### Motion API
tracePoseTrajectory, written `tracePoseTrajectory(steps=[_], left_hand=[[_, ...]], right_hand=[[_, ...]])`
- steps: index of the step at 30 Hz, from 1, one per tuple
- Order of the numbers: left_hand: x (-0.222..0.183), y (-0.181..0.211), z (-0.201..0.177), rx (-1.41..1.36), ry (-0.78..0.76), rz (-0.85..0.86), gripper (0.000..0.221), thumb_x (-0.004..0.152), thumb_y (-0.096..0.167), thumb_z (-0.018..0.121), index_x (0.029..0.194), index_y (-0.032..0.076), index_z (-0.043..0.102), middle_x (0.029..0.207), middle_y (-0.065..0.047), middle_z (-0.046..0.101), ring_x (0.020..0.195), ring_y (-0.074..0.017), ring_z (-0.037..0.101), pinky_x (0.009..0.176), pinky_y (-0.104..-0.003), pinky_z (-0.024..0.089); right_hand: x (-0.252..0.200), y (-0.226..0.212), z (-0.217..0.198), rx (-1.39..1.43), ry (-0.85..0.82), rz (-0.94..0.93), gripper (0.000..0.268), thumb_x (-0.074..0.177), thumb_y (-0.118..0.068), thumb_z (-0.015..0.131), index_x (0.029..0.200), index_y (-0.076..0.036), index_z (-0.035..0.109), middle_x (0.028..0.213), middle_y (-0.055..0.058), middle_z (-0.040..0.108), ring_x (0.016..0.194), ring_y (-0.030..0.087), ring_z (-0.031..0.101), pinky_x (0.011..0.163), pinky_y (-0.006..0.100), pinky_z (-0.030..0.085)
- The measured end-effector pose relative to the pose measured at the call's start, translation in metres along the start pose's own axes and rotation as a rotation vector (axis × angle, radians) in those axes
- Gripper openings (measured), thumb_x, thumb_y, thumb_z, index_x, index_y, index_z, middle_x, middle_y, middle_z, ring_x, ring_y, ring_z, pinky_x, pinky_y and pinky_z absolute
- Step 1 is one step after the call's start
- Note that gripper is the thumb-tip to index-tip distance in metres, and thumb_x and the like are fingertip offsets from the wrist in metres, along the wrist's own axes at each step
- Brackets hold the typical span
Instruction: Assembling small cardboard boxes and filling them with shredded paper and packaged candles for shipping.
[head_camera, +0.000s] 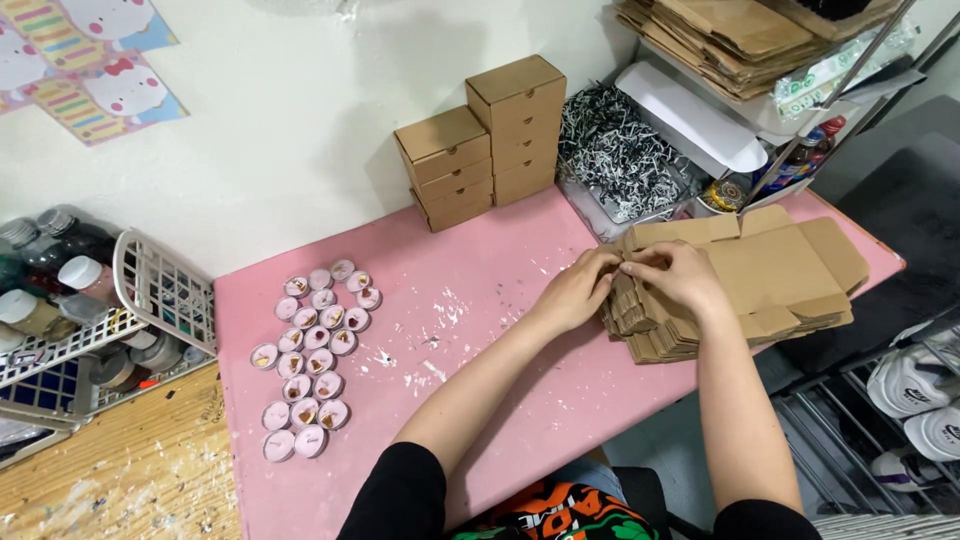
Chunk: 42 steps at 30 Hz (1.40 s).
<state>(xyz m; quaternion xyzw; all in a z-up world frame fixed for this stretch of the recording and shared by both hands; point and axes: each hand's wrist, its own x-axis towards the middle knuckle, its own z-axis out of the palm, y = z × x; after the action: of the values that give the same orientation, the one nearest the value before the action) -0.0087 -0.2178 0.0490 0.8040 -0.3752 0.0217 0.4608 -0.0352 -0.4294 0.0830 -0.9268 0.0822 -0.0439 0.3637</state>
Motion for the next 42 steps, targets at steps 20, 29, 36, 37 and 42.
tracePoseTrajectory(steps=[20, 29, 36, 37, 42], left_hand=[[-0.014, 0.018, -0.056, -1.123, -0.126, -0.225, 0.092, 0.096, 0.078, 0.042, 0.159, 0.015, 0.022, 0.167, -0.018, 0.026, 0.156, -0.0385, 0.026, 0.128, -0.057, 0.026], [-0.113, -0.066, -0.151, -0.415, 0.014, -0.229, 0.114, 0.073, 0.023, 0.09, 0.163, 0.015, 0.021, 0.165, -0.016, 0.029, 0.149, -0.0334, 0.034, 0.119, -0.047, 0.036], [-0.153, -0.105, -0.119, -0.513, 0.255, -0.21, 0.08, 0.081, 0.016, 0.086, 0.148, 0.006, 0.044, 0.14, -0.017, 0.057, 0.132, -0.0269, 0.056, 0.111, -0.04, 0.048], [-0.152, -0.1, -0.121, -0.515, 0.258, -0.21, 0.08, 0.081, 0.016, 0.086, 0.148, 0.006, 0.044, 0.14, -0.017, 0.057, 0.132, -0.0269, 0.056, 0.111, -0.04, 0.048], [-0.152, -0.095, -0.125, -0.943, 0.529, -0.216, 0.077, 0.083, 0.024, 0.082, 0.147, 0.004, 0.043, 0.133, -0.015, 0.059, 0.122, -0.0243, 0.059, 0.103, -0.038, 0.052]], right_hand=[[-0.116, -0.102, 0.025, 0.242, 0.404, -0.431, 0.019, 0.104, -0.017, 0.063, 0.114, -0.001, 0.069, 0.096, 0.014, 0.075, 0.084, 0.02, 0.071, 0.074, 0.032, 0.055], [-0.073, -0.083, 0.108, 0.512, -0.426, -0.379, 0.019, 0.102, -0.017, 0.063, 0.11, -0.003, 0.072, 0.092, 0.007, 0.074, 0.085, 0.012, 0.065, 0.074, 0.028, 0.054], [-0.052, -0.078, 0.126, 0.93, -0.357, -0.248, 0.035, 0.104, -0.029, 0.048, 0.108, -0.006, 0.073, 0.125, 0.004, 0.072, 0.116, 0.018, 0.067, 0.095, 0.034, 0.057], [-0.046, -0.071, 0.127, 0.927, -0.359, -0.249, 0.035, 0.104, -0.029, 0.048, 0.108, -0.006, 0.073, 0.125, 0.004, 0.072, 0.116, 0.018, 0.067, 0.095, 0.034, 0.057], [-0.039, -0.061, 0.117, 1.051, 0.058, -0.082, 0.054, 0.099, -0.04, 0.055, 0.139, -0.003, 0.052, 0.146, 0.01, 0.056, 0.138, 0.025, 0.051, 0.117, 0.04, 0.04]])
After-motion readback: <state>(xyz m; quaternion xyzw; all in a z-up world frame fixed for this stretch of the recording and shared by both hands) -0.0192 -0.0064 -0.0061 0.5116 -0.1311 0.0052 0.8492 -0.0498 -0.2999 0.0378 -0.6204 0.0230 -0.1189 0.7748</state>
